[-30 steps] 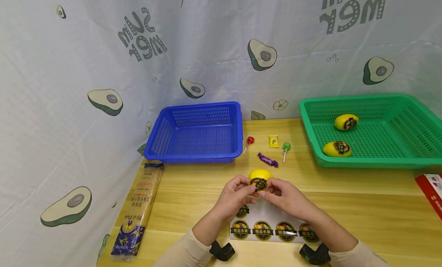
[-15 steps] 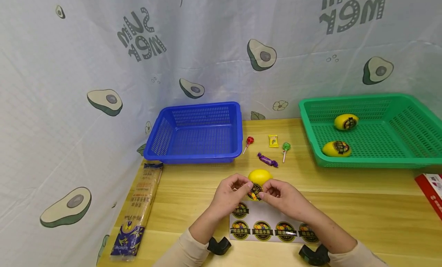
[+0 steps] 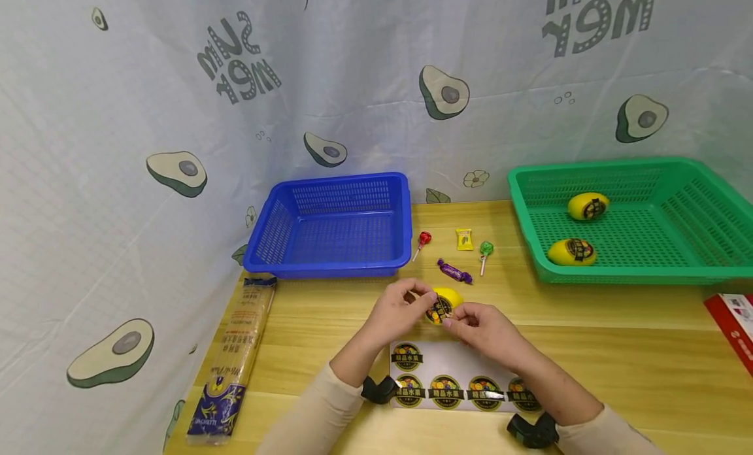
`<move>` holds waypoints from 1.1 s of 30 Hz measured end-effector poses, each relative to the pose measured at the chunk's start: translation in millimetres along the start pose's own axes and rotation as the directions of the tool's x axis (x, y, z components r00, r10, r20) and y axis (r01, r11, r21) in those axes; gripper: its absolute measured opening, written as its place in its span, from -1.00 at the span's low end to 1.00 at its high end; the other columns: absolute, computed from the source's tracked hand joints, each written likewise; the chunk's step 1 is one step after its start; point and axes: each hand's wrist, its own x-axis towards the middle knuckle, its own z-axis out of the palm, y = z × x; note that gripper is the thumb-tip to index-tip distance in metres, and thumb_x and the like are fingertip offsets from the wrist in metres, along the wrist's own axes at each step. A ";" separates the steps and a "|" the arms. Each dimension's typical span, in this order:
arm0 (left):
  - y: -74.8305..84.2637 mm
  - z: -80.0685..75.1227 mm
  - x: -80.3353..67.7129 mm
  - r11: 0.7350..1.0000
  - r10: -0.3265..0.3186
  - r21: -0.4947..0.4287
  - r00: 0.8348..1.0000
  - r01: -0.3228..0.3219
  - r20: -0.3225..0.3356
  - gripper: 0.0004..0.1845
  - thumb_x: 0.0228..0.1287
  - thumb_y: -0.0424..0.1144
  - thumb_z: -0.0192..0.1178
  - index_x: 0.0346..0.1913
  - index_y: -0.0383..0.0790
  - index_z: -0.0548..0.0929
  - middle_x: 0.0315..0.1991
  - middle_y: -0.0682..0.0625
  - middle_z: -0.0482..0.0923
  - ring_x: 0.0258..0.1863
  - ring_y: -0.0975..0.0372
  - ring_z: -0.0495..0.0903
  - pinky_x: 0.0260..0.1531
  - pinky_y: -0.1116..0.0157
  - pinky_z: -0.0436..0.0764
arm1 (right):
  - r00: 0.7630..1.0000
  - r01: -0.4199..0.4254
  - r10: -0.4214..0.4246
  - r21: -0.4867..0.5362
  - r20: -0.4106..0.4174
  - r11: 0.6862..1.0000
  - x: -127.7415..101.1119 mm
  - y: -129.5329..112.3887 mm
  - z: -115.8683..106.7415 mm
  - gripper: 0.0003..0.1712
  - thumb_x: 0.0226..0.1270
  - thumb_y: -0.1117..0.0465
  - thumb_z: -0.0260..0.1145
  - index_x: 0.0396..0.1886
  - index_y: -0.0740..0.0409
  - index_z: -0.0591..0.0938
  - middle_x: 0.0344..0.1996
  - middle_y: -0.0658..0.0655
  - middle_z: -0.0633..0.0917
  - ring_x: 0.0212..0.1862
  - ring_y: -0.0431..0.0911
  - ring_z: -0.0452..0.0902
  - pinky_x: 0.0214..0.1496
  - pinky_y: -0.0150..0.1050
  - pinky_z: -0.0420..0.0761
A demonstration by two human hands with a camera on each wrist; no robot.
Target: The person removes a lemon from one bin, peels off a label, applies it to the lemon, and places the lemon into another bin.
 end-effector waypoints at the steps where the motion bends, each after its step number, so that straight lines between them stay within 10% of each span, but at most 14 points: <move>1: 2.9 -0.5 7.2 0.999 0.015 0.049 1.000 -0.016 0.011 -0.81 0.44 -0.13 0.24 -0.17 -0.17 0.74 -0.27 -0.05 0.70 -0.39 0.34 0.53 -0.45 0.43 0.51 | 1.000 -0.020 0.021 0.034 -0.024 0.999 0.8 0.2 0.0 -0.66 0.45 0.06 0.35 -0.28 0.29 0.61 -0.61 -0.01 0.51 -0.55 -0.21 0.37 -0.50 -0.35 0.42; 8: 13.9 -4.2 42.3 0.972 -0.020 0.235 0.993 -0.007 0.115 -0.83 0.42 -0.10 0.23 -0.22 -0.08 0.75 -0.14 0.03 0.72 -0.27 0.33 0.60 -0.40 0.42 0.55 | 0.986 -0.104 0.125 0.180 -0.107 0.978 6.2 1.4 1.9 -0.61 0.46 0.04 0.34 -0.35 0.32 0.61 -0.62 -0.01 0.54 -0.56 -0.20 0.39 -0.49 -0.32 0.48; 33: -12.3 0.2 52.8 0.992 -0.081 0.106 0.988 0.067 0.134 -0.86 0.39 -0.22 0.25 -0.24 -0.23 0.70 -0.21 0.02 0.62 -0.25 0.32 0.55 -0.30 0.42 0.51 | 0.957 -0.206 0.250 0.263 -0.145 0.943 13.3 8.3 9.4 -0.63 0.43 0.06 0.36 -0.17 0.37 0.67 -0.64 -0.08 0.59 -0.61 -0.29 0.41 -0.55 -0.41 0.51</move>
